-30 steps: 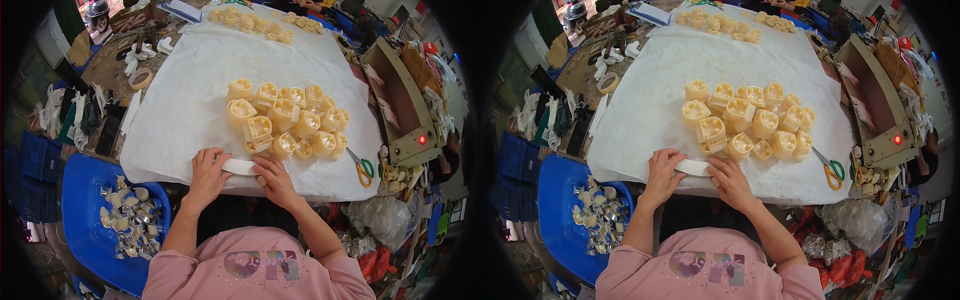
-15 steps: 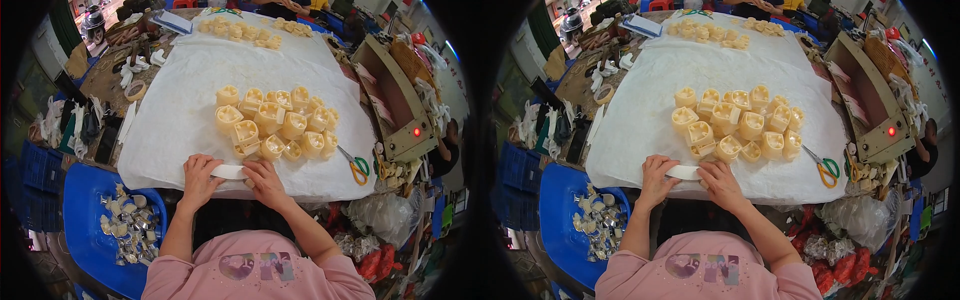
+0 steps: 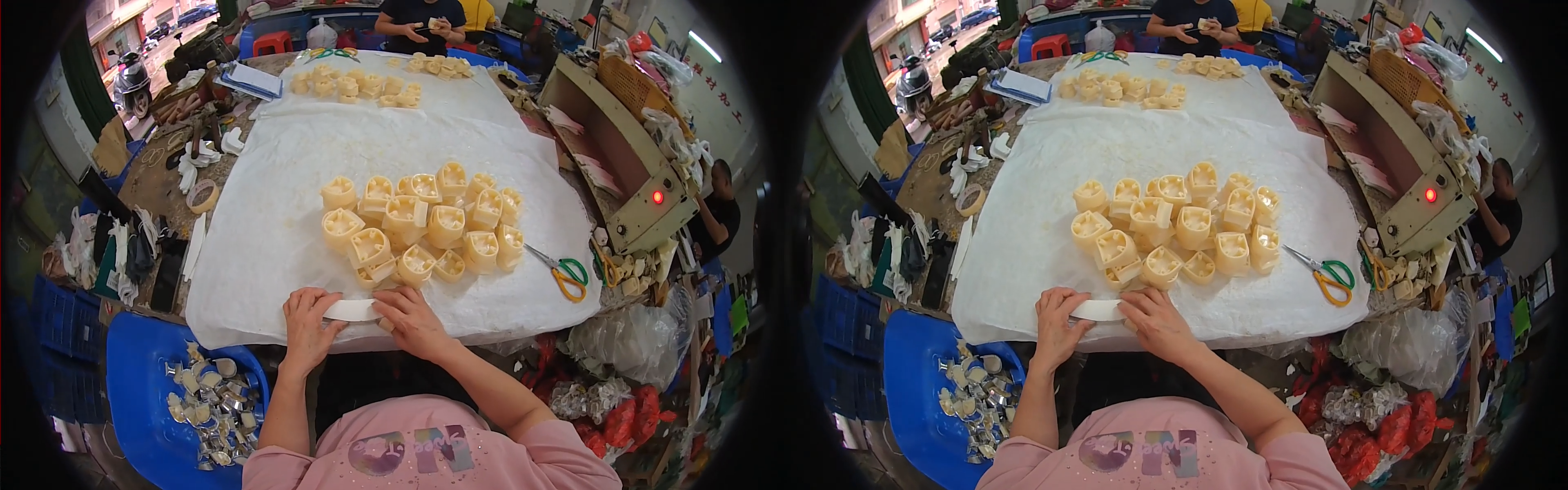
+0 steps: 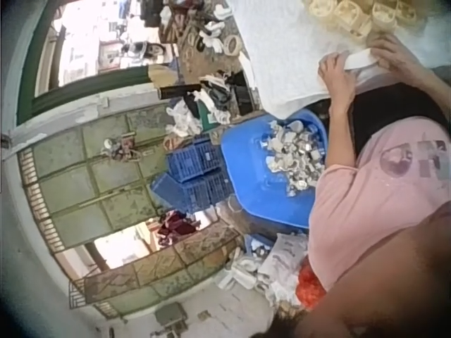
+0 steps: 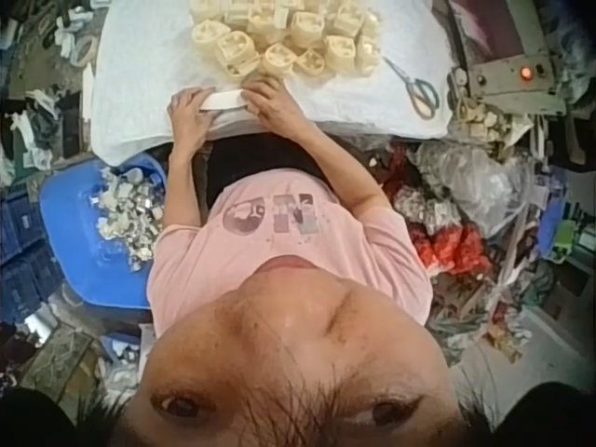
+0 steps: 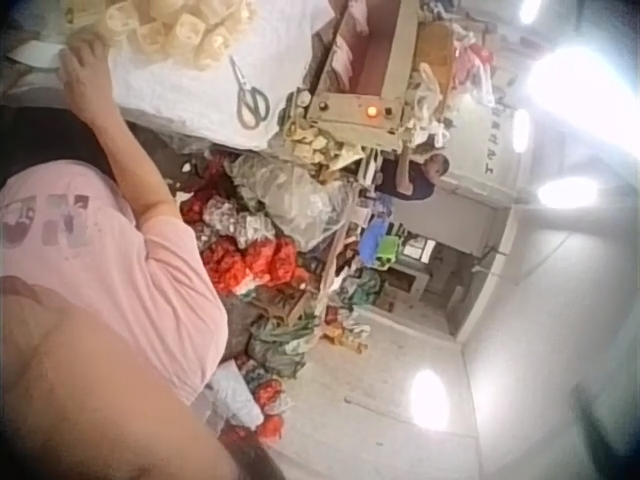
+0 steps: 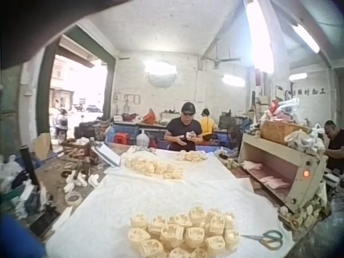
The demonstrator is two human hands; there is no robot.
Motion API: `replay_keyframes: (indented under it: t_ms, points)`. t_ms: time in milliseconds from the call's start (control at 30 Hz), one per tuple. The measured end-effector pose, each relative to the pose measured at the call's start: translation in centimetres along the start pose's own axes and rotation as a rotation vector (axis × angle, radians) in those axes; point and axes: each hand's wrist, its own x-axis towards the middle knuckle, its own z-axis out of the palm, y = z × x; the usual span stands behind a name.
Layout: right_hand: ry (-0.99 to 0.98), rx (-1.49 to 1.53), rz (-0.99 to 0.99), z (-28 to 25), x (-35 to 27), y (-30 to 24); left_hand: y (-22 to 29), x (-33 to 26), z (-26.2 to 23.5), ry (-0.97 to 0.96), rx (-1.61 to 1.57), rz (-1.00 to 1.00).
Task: Assembling and trimming shoe heel components in a factory setting.
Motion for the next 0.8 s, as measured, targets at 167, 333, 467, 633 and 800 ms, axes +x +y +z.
replay_keyframes:
  t_ms: [167, 333, 467, 633, 800]
  points:
    - [0.017, -0.016, -0.002, -0.17, -0.68, 0.1, 0.58, 0.3, 0.01, -0.017, -0.005, 0.019]
    - [0.002, 0.025, -0.016, 0.2, -0.37, -0.14, 0.68, -0.35, -0.46, -0.044, -0.004, -0.031]
    - [0.02, 0.006, 0.013, -0.25, -0.38, 0.05, 0.95, 0.33, 0.11, -0.024, -0.019, -0.035]
    - [-0.03, 0.03, 0.041, -0.49, -0.28, 0.15, 1.02, 0.53, -0.2, -0.048, -0.019, -0.035]
    - [-0.021, 0.08, 0.046, 0.05, -0.37, 0.23, 1.04, 0.42, -0.39, -0.089, -0.008, -0.067]
